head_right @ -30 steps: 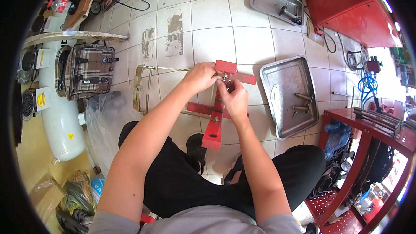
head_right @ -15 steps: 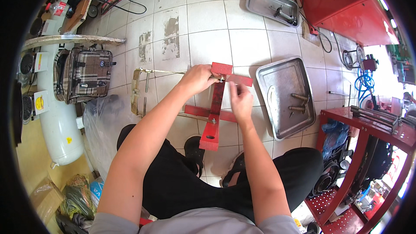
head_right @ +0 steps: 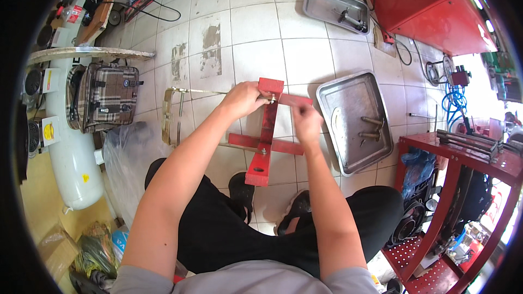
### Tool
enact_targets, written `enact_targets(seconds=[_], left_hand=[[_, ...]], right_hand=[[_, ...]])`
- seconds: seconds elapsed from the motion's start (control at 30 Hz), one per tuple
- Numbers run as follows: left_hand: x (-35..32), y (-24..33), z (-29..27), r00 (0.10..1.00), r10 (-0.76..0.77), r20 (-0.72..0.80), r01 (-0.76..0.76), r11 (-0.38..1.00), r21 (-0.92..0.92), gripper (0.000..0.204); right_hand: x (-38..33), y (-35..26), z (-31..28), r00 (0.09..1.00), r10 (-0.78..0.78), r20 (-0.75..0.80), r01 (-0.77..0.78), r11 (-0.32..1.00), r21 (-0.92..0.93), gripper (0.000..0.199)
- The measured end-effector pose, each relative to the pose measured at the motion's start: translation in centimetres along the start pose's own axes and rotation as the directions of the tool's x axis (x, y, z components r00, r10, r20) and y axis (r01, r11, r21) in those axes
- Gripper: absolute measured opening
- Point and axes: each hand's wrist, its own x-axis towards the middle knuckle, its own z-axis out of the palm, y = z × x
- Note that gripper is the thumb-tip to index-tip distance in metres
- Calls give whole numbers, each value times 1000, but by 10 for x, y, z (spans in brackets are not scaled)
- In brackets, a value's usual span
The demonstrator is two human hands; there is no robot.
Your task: The person sits on a low stool and assembles a red metal frame using a wrench. They insert bolts and tighten nuts on the frame's joints, occasionally picking up additional hardware from a nearby metal tray.
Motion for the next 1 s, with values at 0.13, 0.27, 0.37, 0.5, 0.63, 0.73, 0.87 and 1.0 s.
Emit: enact_targets(seconds=[0.13, 0.27, 0.37, 0.5, 0.63, 0.73, 0.87, 1.0], left_hand=[[-7, -11, 0, 999, -12, 31, 12, 1000, -10, 30], [-1, -9, 1, 999, 4, 40, -6, 999, 39, 40], [-5, 0, -8, 997, -12, 79, 4, 995, 104, 49], [-12, 17, -27, 1000, 0, -1, 0, 973, 233, 58], [-58, 29, -129, 921, -142, -363, 46, 964, -261, 53], [-114, -34, -167, 688, -493, -532, 286, 859, -425, 53], [-158, -81, -132, 569, -822, -5, 682, 476, -555, 45], [-175, -69, -120, 703, -694, 156, 562, 407, -720, 40]], right_hand=[[-4, 46, -42, 950, 310, -48, -311, 910, -275, 44], [-2, 24, -33, 973, 195, 122, -177, 974, -144, 38], [-17, -24, -23, 975, -7, 224, 2, 1000, 25, 33], [-10, -52, -13, 919, -365, 149, 364, 931, 33, 33], [7, -62, -18, 885, -415, 213, 432, 901, -38, 30], [13, -62, -14, 864, -430, 261, 454, 890, -38, 27], [21, -65, -17, 829, -463, 315, 511, 855, -89, 27], [31, -55, -16, 746, -560, 362, 630, 770, -107, 26]])
